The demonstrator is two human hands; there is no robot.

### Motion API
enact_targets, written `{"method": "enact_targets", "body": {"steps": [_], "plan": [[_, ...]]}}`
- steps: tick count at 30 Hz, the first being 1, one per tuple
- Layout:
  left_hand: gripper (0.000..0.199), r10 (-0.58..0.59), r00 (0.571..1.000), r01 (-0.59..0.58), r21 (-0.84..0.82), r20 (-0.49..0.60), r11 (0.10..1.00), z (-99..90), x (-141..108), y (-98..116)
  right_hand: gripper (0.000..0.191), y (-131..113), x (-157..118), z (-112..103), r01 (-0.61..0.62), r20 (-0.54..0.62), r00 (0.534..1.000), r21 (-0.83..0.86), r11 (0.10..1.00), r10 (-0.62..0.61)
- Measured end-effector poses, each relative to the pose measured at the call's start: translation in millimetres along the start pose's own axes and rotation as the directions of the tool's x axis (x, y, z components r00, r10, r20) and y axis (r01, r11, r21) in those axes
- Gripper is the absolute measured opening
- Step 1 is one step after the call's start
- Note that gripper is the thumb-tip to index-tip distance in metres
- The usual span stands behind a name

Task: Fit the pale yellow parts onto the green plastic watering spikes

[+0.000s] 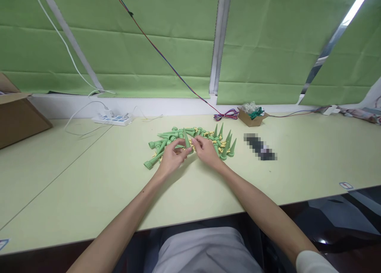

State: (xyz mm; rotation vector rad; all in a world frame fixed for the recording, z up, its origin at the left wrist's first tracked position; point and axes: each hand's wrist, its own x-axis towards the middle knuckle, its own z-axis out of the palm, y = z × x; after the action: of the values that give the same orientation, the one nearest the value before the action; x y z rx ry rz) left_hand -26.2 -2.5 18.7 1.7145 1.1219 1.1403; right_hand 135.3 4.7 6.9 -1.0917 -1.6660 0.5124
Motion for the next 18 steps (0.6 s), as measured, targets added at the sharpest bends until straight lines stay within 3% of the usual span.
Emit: {"method": "enact_targets", "body": {"steps": [4,8,10,18], "plan": [[0.026,0.094,0.995,-0.090,0.089,-0.043,0.992,1.9,0.4,-2.9,0.032,1.8,0.2,1.6,-0.016,0.021,1.000,-0.003,1.000,0.016],[0.015,0.284,0.956,-0.258,0.251,-0.076,0.933,2.8,2.3,-10.7,0.033,4.8,1.1,3.2,-0.007,0.024,1.000,-0.026,1.000,0.007],[0.013,0.322,0.945,-0.296,0.264,-0.063,0.918,3.1,2.7,-13.7,0.034,5.9,1.7,3.6,-0.003,0.020,1.000,-0.033,0.999,0.004],[0.033,0.209,0.973,-0.197,0.120,-0.102,0.973,6.7,-3.2,0.9,0.035,7.3,1.4,4.9,-0.049,-0.007,0.999,0.019,0.999,0.049]]}}
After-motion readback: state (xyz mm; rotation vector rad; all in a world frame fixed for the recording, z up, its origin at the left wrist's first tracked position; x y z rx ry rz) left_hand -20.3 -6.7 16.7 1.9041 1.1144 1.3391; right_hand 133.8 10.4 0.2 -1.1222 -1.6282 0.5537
